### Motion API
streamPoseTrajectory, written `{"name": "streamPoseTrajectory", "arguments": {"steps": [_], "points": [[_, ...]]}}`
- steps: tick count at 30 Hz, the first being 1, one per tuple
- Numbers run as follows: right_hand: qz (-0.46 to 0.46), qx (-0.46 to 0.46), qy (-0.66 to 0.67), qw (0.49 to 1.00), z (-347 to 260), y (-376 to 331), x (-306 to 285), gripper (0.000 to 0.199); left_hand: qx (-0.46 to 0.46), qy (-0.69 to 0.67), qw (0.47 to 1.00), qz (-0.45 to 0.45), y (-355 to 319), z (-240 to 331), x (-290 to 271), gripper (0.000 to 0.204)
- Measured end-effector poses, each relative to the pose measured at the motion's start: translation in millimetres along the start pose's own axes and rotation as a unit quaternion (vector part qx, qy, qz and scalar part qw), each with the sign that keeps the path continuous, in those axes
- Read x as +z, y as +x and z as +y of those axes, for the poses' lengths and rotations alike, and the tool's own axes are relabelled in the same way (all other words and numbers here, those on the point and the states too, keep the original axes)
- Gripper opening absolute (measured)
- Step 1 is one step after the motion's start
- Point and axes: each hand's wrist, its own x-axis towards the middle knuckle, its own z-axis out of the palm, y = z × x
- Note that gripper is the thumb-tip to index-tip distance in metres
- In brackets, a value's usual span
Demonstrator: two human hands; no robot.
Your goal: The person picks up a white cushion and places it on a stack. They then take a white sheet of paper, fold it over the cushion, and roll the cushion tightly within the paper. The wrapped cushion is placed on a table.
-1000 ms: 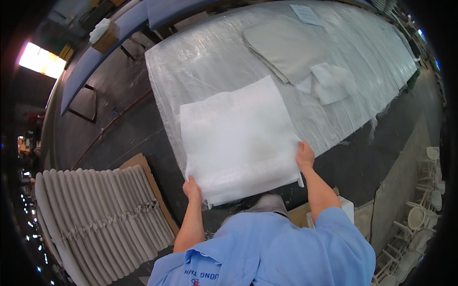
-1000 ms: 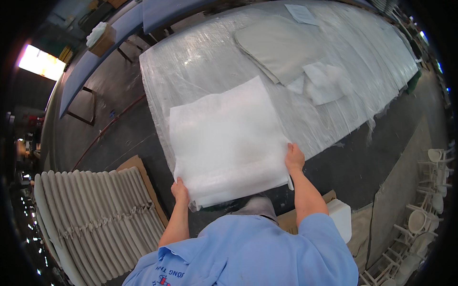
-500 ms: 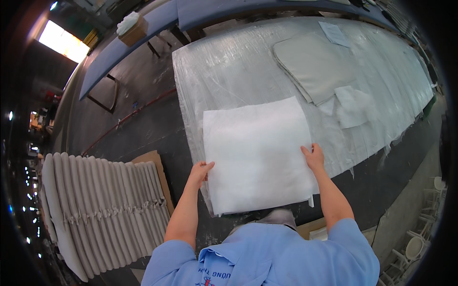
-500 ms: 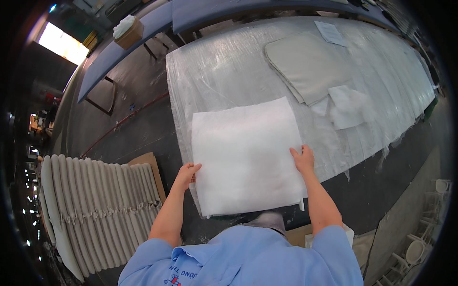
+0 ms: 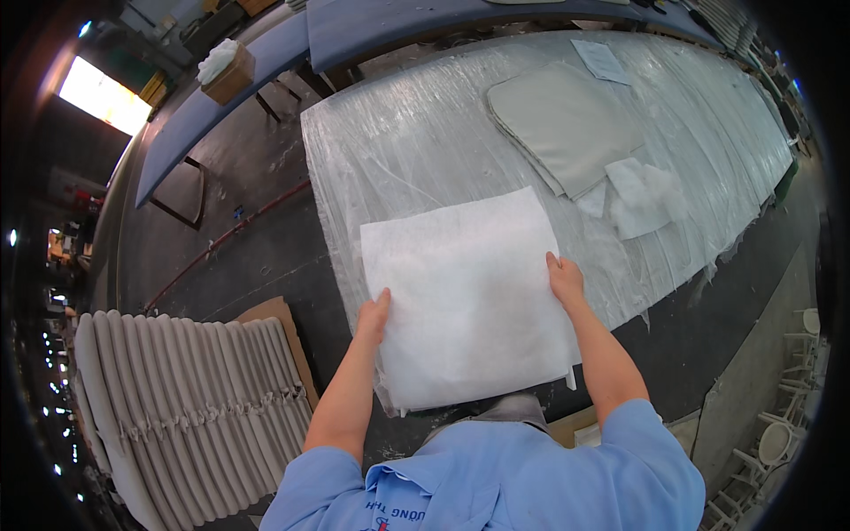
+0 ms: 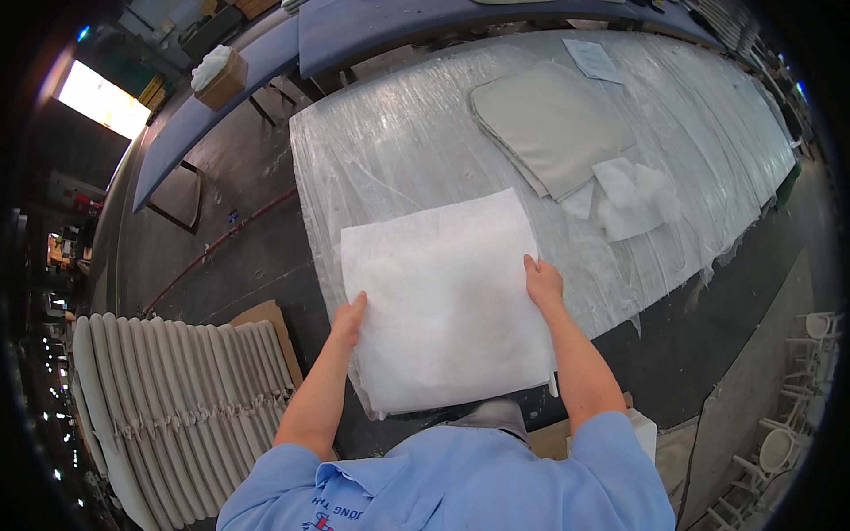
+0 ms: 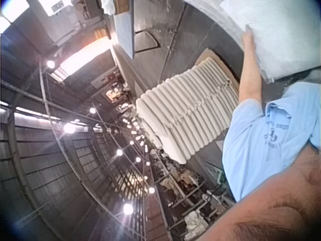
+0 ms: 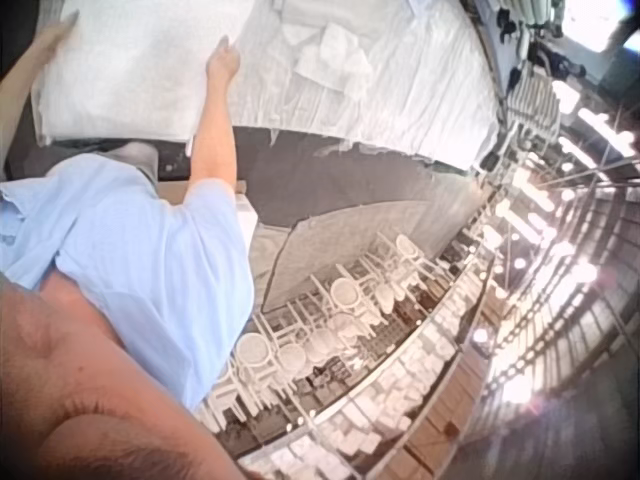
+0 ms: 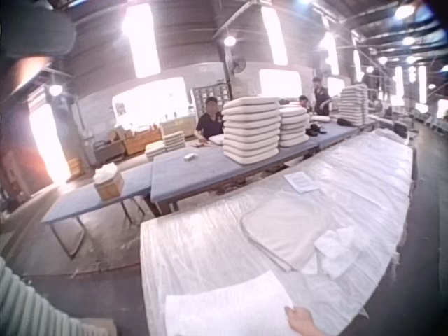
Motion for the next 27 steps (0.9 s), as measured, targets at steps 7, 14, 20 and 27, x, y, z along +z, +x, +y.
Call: {"name": "streamPoseTrajectory", "arguments": {"steps": [7,14,20,27], "points": [[0.095,0.003,-0.028,0.995,23,8,-5,0.053,0.102,0.146,0.966,0.187,4,-13,-1,0.059],[0.105,0.024,-0.04,0.993,37,13,-4,0.051,0.106,0.166,0.958,0.206,7,-28,-20,0.054],[0.119,0.02,-0.018,0.992,47,18,-5,0.053,0.114,0.135,0.96,0.218,7,-29,-28,0.055],[0.013,0.008,-0.031,0.999,45,32,-8,0.059,0.04,0.079,0.996,-0.004,13,-23,-35,0.051]]}}
